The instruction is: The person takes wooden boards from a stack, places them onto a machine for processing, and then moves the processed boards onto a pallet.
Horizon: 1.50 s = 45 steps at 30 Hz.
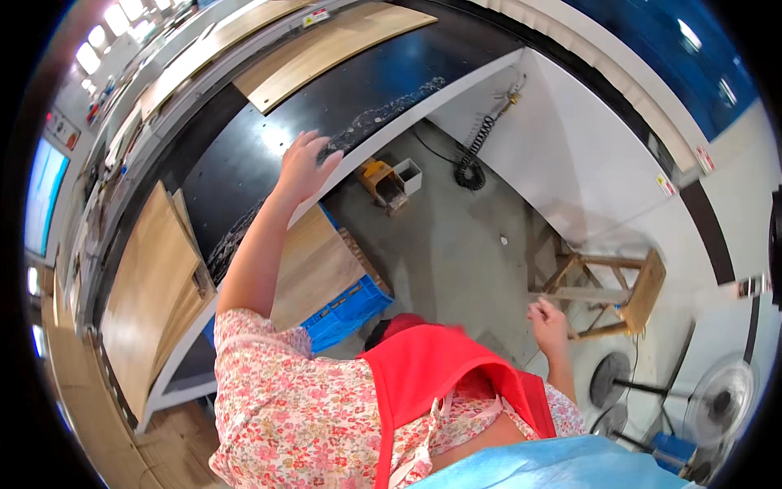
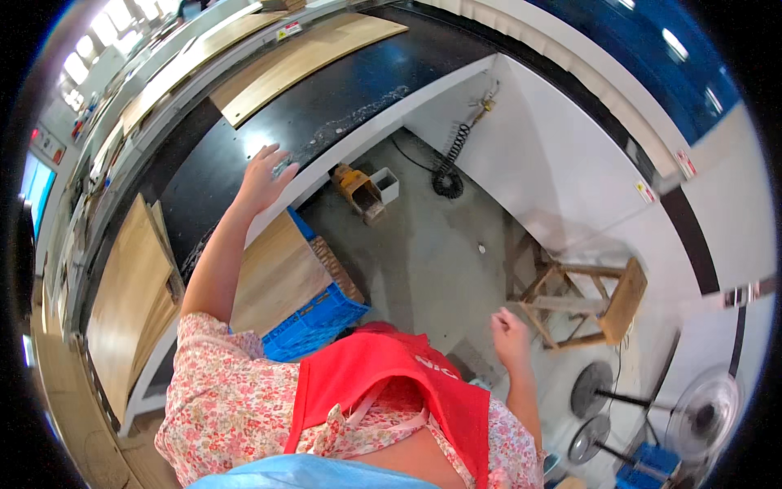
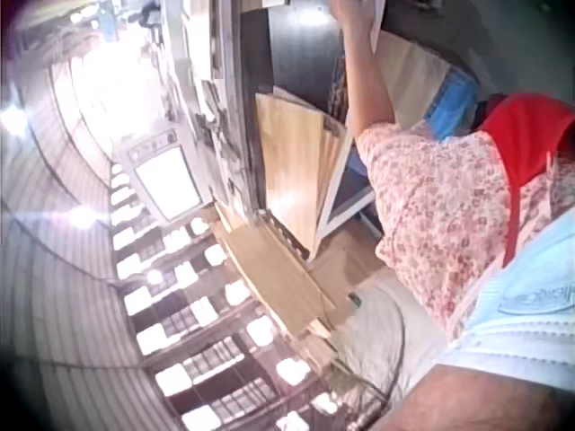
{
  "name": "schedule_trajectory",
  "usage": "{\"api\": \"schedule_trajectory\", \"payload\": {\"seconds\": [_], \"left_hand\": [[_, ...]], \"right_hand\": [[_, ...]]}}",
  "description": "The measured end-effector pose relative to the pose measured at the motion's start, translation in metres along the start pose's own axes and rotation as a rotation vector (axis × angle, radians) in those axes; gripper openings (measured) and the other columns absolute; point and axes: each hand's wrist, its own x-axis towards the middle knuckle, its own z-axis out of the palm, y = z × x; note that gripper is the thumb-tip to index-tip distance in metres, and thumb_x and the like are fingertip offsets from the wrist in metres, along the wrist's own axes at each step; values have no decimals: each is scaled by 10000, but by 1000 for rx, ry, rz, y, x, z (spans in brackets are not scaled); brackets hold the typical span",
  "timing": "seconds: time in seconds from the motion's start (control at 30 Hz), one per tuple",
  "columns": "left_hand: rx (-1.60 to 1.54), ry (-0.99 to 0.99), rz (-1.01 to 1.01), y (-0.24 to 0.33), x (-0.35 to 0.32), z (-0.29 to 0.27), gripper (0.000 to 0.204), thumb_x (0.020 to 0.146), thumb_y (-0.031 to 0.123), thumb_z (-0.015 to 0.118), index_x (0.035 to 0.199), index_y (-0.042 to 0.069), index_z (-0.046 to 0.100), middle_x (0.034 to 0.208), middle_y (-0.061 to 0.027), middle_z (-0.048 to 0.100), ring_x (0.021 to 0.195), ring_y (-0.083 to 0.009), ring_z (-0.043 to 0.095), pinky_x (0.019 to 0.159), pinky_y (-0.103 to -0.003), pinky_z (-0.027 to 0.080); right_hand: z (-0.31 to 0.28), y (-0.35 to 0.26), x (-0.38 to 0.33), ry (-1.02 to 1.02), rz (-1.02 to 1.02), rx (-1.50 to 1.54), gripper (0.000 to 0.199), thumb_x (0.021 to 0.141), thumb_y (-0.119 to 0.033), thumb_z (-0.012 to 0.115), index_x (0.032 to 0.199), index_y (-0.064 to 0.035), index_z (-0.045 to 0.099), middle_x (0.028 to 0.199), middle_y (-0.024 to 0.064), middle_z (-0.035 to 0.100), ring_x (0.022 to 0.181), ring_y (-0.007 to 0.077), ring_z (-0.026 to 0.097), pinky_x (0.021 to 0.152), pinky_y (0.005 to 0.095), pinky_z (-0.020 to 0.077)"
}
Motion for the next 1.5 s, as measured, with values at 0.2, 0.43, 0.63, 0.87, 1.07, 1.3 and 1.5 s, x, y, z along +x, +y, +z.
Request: {"api": "schedule_trajectory", "payload": {"seconds": [0.2,0.43,0.63,0.87,1.07,1.3,1.5], "left_hand": [[69,84,-192,-9,100,25,565,827,480,586,1186,43,577,1296,-165,489,1224,-315,434,1003,-436,358],[147,93,-374,-60,230,86,594,826,518,560,1232,85,550,1351,-110,457,1286,-264,370,1015,-477,317],[285,-6,-539,-61,301,131,733,814,633,464,1385,182,375,1495,-56,244,1384,-302,188,1050,-646,121],[335,-24,-615,25,270,127,753,817,681,419,1395,201,370,1479,-51,288,1380,-287,202,1068,-629,104],[262,257,-688,149,165,137,629,781,489,612,1268,111,492,1336,-90,447,1295,-330,326,1020,-676,99],[478,967,-1544,269,33,189,1129,663,483,730,1420,-13,55,1460,-266,76,1357,-451,44,1069,-597,33],[-1725,1440,-819,325,67,207,448,834,333,647,1199,124,493,1128,-47,571,991,-199,596,874,-427,488]], "right_hand": [[-43,-1,112,39,1,97,316,892,-124,567,1118,97,550,871,88,657,767,120,615,698,249,477],[-23,-48,258,-73,-181,128,291,901,-87,551,1134,87,547,912,105,665,771,126,631,725,251,497],[-44,-110,377,-158,-269,47,237,911,-110,530,1073,53,588,884,90,667,776,137,626,746,275,488],[-14,-201,530,-387,-606,-76,202,912,-123,525,999,40,607,839,97,646,757,151,605,691,286,477],[53,-291,659,-177,-1205,-228,386,878,-235,571,1132,55,550,1202,230,528,1115,375,496,950,422,395],[117,-266,684,-373,-1182,-653,605,876,-533,455,1276,-83,514,1367,184,423,1257,322,402,1030,415,332],[89,-260,701,-611,-1271,-720,524,922,-394,455,1219,31,524,1269,222,498,1164,372,458,959,394,389]]}}
